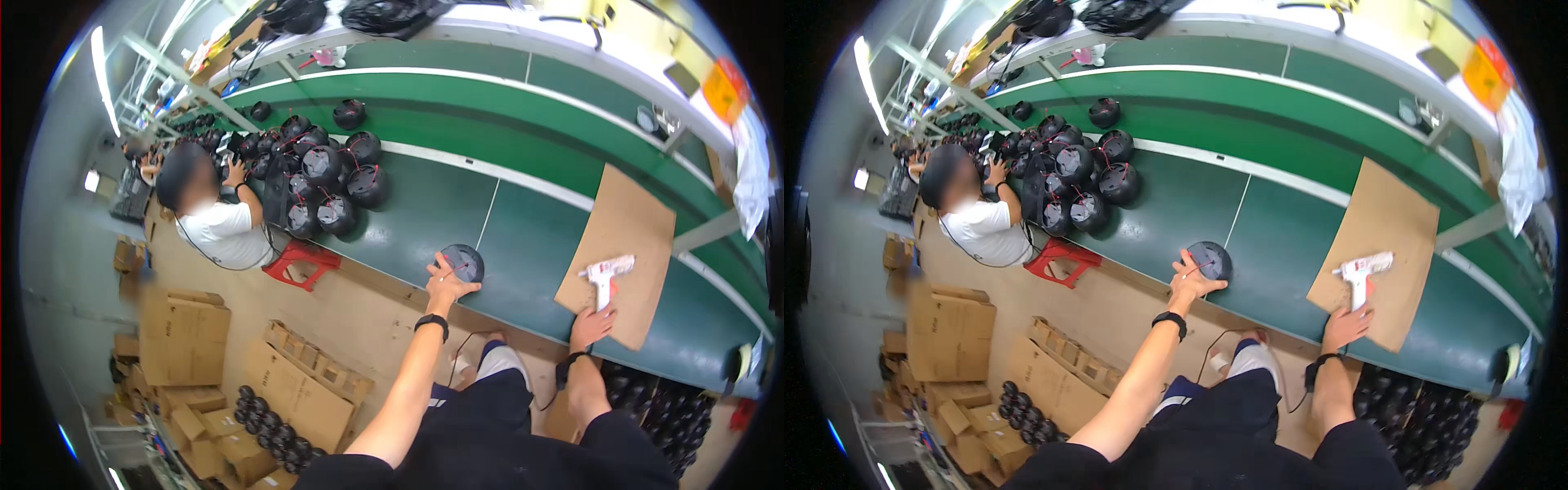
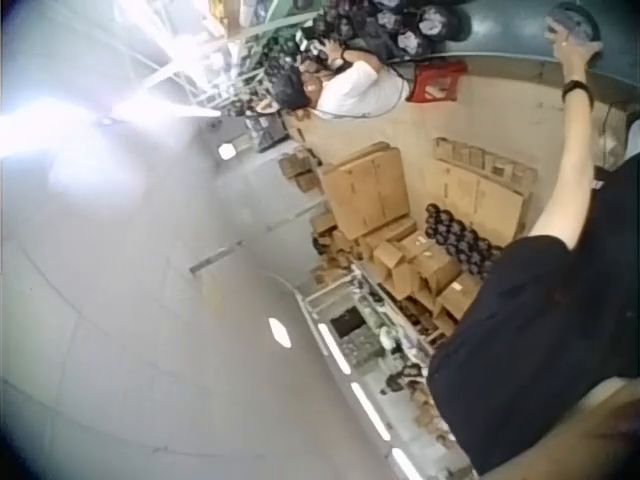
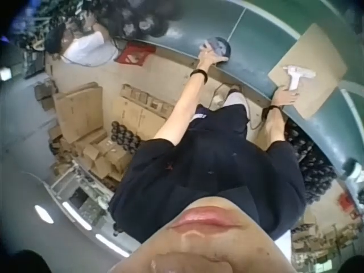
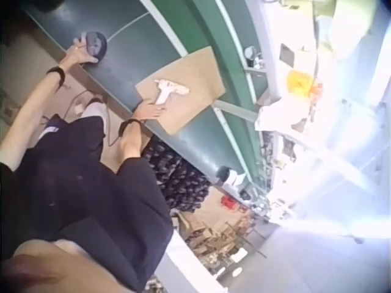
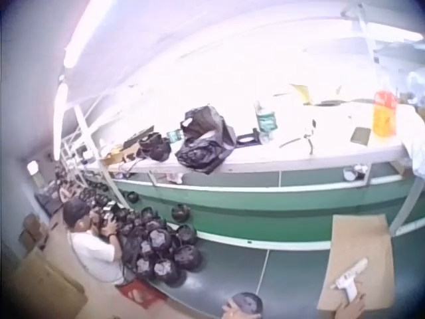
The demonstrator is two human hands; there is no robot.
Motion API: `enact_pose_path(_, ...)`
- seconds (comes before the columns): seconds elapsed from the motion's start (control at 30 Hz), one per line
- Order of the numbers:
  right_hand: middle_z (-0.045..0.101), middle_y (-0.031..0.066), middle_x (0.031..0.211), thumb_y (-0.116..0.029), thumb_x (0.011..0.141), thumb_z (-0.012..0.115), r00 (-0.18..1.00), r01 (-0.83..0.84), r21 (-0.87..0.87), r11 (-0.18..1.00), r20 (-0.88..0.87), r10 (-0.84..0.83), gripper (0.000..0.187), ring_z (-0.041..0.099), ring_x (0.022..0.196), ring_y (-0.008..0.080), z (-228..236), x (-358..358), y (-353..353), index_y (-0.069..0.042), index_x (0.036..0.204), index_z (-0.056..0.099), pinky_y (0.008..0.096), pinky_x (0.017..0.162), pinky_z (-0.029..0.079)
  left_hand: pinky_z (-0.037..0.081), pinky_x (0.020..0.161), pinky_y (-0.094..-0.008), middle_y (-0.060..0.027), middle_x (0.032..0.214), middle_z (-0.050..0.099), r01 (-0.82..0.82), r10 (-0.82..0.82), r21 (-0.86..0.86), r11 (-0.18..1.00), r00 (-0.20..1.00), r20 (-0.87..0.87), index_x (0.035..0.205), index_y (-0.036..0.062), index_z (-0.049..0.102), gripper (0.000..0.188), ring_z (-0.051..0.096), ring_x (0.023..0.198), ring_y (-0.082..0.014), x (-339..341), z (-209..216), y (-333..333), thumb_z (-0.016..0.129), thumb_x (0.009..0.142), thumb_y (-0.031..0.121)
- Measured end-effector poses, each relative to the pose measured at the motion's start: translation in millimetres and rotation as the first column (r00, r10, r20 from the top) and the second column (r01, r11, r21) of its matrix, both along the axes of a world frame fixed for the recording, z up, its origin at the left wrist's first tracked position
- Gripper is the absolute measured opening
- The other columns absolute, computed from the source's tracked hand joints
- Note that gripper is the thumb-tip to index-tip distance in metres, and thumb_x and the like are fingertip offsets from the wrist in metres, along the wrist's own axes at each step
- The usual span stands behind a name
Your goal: Applying hot glue and connecting wires to assemble plastic housing components on a factory conveyor line.
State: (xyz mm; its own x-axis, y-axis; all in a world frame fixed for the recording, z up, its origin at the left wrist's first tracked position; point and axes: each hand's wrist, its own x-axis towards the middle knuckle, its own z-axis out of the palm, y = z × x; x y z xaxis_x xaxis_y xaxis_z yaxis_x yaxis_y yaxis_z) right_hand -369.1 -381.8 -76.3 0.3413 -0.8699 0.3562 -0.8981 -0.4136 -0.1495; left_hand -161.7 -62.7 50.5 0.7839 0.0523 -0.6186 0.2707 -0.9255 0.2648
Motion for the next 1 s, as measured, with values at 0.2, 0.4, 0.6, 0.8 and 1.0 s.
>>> enact_pose_path(0.2, 0.043, 0.0229, 0.146, -0.024, 0.087, 0.054, 1.0, 0.013, -0.032, 0.999, 0.024, -0.012, 0.06, 0.046, 0.13, 0.0397, -6, -2, -3, -0.009, 0.144, 0.044, 0.0521, 0.112, 0.033, 0.051, 0.099, -0.0464, -0.0237, 0.14, 0.038, 0.038, -0.037, 0.052, 0.998, 0.999, -0.017, 0.153, 0.014, -0.002, 0.144, 0.058, 0.119, -0.0411, 11, 4, -8, 0.091, 0.051, 0.056)
enact_pose_path(0.4, 0.041, 0.0239, 0.146, -0.023, 0.085, 0.055, 0.998, 0.007, 0.002, 1.0, 0.055, -0.007, 0.06, 0.043, 0.133, 0.0395, -3, -3, -3, -0.008, 0.142, 0.044, 0.0536, 0.113, 0.031, 0.05, 0.099, -0.0475, -0.024, 0.141, 0.037, 0.032, -0.034, 0.064, 0.997, 0.999, 0.037, 0.151, 0.0123, 0.001, 0.141, 0.058, 0.117, -0.0407, 10, -7, -7, 0.09, 0.052, 0.059)
enact_pose_path(0.6, 0.042, 0.024, 0.145, -0.022, 0.084, 0.054, 0.998, 0.003, 0.007, 1.0, 0.063, -0.004, 0.059, 0.044, 0.132, 0.0396, -3, -5, -1, -0.008, 0.141, 0.045, 0.0554, 0.112, 0.031, 0.056, 0.092, -0.0422, -0.0233, 0.143, 0.035, 0.065, -0.063, 0.114, 0.991, 0.998, -0.019, 0.153, 0.0104, -0.004, 0.146, 0.056, 0.119, -0.0407, 17, -5, -13, 0.09, 0.052, 0.06)
enact_pose_path(0.8, 0.043, 0.0244, 0.144, -0.025, 0.084, 0.057, 0.999, 0.037, 0.06, 0.998, 0.026, -0.038, 0.06, 0.045, 0.13, 0.0403, -3, -9, -3, -0.007, 0.14, 0.047, 0.0553, 0.112, 0.031, 0.048, 0.102, -0.048, -0.0287, 0.146, 0.032, 0.088, -0.091, 0.062, 0.994, 0.995, 0.037, 0.155, 0.008, -0.003, 0.147, 0.052, 0.125, -0.0457, 23, -11, -16, 0.088, 0.053, 0.061)
enact_pose_path(1.0, 0.043, 0.0257, 0.143, -0.024, 0.082, 0.057, 0.999, 0.012, -0.006, 1.0, 0.044, -0.012, 0.058, 0.046, 0.129, 0.0404, -7, -2, -7, -0.007, 0.137, 0.048, 0.0552, 0.112, 0.031, 0.046, 0.104, -0.0485, -0.0293, 0.146, 0.033, 0.07, -0.072, 0.054, 0.996, 0.997, 0.036, 0.154, 0.0071, -0.001, 0.144, 0.05, 0.126, -0.0461, 30, -11, -17, 0.088, 0.054, 0.059)
